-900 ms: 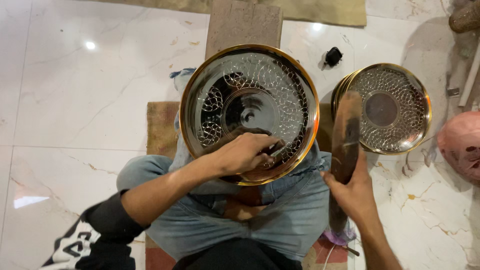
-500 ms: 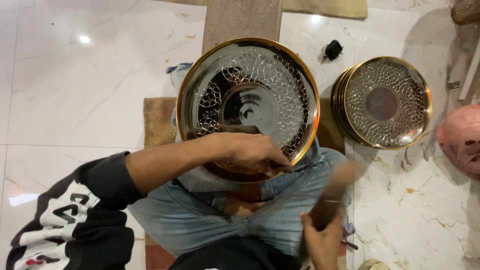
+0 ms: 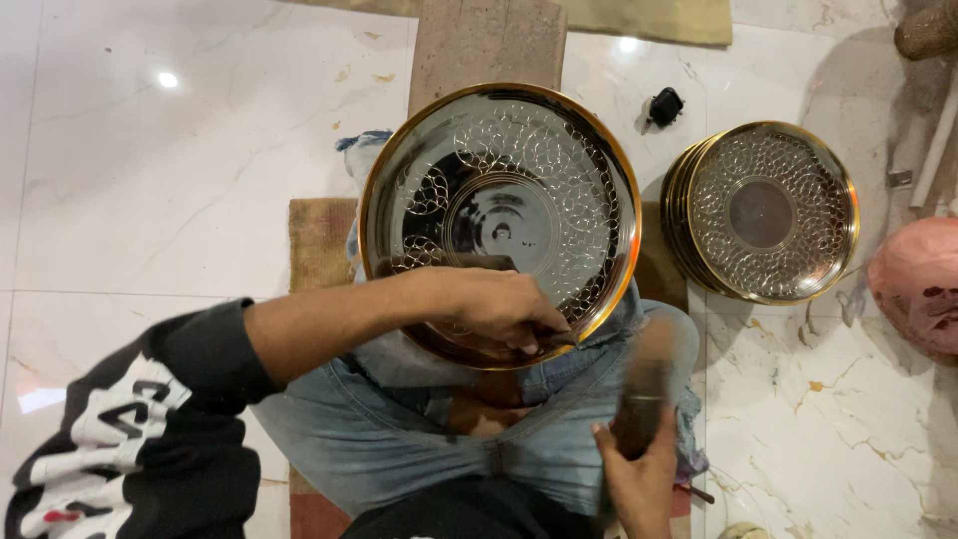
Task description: The person sits cross-legged on the floor with a decorative metal tray on their lap. They hold a punch against the tray's embossed pattern with one hand and repeatedly strike it with a wooden mallet, working around the ornamental design to shape the raised pattern, with a stack of similar trays beside them.
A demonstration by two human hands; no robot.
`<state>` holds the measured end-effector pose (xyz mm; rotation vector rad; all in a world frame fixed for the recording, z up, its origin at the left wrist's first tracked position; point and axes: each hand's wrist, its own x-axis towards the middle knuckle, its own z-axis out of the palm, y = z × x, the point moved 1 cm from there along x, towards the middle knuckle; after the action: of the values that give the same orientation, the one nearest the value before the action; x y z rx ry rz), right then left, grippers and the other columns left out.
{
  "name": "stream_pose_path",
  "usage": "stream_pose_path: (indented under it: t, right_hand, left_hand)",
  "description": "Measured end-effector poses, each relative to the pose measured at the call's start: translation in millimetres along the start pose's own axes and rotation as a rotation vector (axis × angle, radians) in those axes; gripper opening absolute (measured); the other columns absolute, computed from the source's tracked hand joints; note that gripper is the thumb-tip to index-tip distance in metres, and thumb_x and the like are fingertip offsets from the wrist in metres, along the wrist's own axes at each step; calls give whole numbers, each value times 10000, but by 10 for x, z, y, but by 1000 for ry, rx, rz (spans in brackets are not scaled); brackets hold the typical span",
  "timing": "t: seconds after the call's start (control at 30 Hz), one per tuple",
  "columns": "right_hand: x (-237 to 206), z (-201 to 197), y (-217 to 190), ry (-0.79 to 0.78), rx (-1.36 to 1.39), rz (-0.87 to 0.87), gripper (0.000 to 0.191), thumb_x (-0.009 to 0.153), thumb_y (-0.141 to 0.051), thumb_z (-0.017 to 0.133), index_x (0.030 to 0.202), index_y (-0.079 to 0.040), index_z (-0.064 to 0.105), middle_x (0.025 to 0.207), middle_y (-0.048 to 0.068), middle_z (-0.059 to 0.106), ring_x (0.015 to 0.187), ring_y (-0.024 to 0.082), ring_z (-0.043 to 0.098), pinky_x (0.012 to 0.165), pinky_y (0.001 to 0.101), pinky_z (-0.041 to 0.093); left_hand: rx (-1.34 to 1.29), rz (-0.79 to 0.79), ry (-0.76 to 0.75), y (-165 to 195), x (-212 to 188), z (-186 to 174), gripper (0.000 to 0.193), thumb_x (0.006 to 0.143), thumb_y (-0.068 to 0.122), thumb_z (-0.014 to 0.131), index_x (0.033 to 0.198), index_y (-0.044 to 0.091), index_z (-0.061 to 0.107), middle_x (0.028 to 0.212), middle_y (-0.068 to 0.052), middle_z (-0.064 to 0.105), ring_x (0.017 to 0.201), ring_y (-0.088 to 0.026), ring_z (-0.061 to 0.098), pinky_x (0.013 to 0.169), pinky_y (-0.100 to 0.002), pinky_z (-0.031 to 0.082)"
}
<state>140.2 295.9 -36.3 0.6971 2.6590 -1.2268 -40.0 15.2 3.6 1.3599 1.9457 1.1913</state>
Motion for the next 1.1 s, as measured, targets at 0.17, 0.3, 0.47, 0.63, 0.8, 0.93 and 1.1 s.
stream_pose_path:
  t: [0.17, 0.3, 0.47, 0.63, 0.8, 0.93, 1.1]
  right_hand:
    - [299, -162, -403, -72, -188, -199, 952, 766, -226, 868, 1547, -55, 349, 1257, 267, 643, 1155, 382, 657, 970, 449, 520]
    - [562, -353, -837, -340, -549, -184, 955, 821, -278, 821, 1648, -307, 343, 1165, 230, 732, 1047, 390, 742, 889, 463, 580]
    - [863, -437, -1599, -388, -709, -555, 864, 823, -184, 751, 1558, -327, 319, 1106, 188, 700, 916, 377, 745, 828, 463, 580]
    - [910, -453, -2192, -438, -659, -723, 944, 777, -173, 756, 1581, -314, 283, 957, 132, 676, 802, 348, 729, 700, 491, 591]
    - [865, -464, -2215, -308, -941, -735, 882, 864, -233, 761, 1583, -391, 274, 1007, 112, 727, 820, 332, 748, 746, 469, 597]
    - [885, -334, -1860, -236, -429, -552, 1038, 789, -176, 817, 1618, -251, 197, 1034, 191, 739, 930, 339, 741, 799, 442, 585]
    - [1011, -428, -1305, -205, -196, -271, 1134, 750, -90, 821, 1653, -264, 158, 978, 151, 760, 878, 266, 757, 834, 412, 595]
  left_hand:
    - [-50, -133, 195, 75, -233, 46, 428, 862, 126, 732, 1271, 30, 649, 1082, -188, 736, 985, -375, 716, 851, -446, 548]
    - [-6, -197, 428, 133, -318, 95, 439, 833, 96, 738, 1252, 9, 639, 1074, -209, 722, 1004, -403, 696, 838, -467, 544]
    - [4, -436, 690, 238, -459, 269, 357, 854, 112, 758, 1183, 12, 666, 1028, -203, 719, 964, -396, 705, 809, -460, 539]
    - [-92, -612, 910, 372, -501, 402, 369, 854, 104, 762, 1200, 23, 663, 1013, -197, 726, 941, -366, 730, 781, -419, 561]
    - [-138, -478, 1001, 393, -497, 281, 381, 896, 100, 747, 1240, 18, 605, 1034, -178, 725, 951, -339, 755, 808, -398, 590]
    - [-146, -373, 599, 308, -312, 147, 484, 851, 108, 748, 1297, 37, 574, 1051, -181, 724, 982, -366, 727, 815, -441, 557]
    - [-125, -338, 395, 251, -254, 74, 482, 836, 113, 709, 1297, 51, 581, 1031, -183, 722, 986, -381, 707, 812, -473, 536]
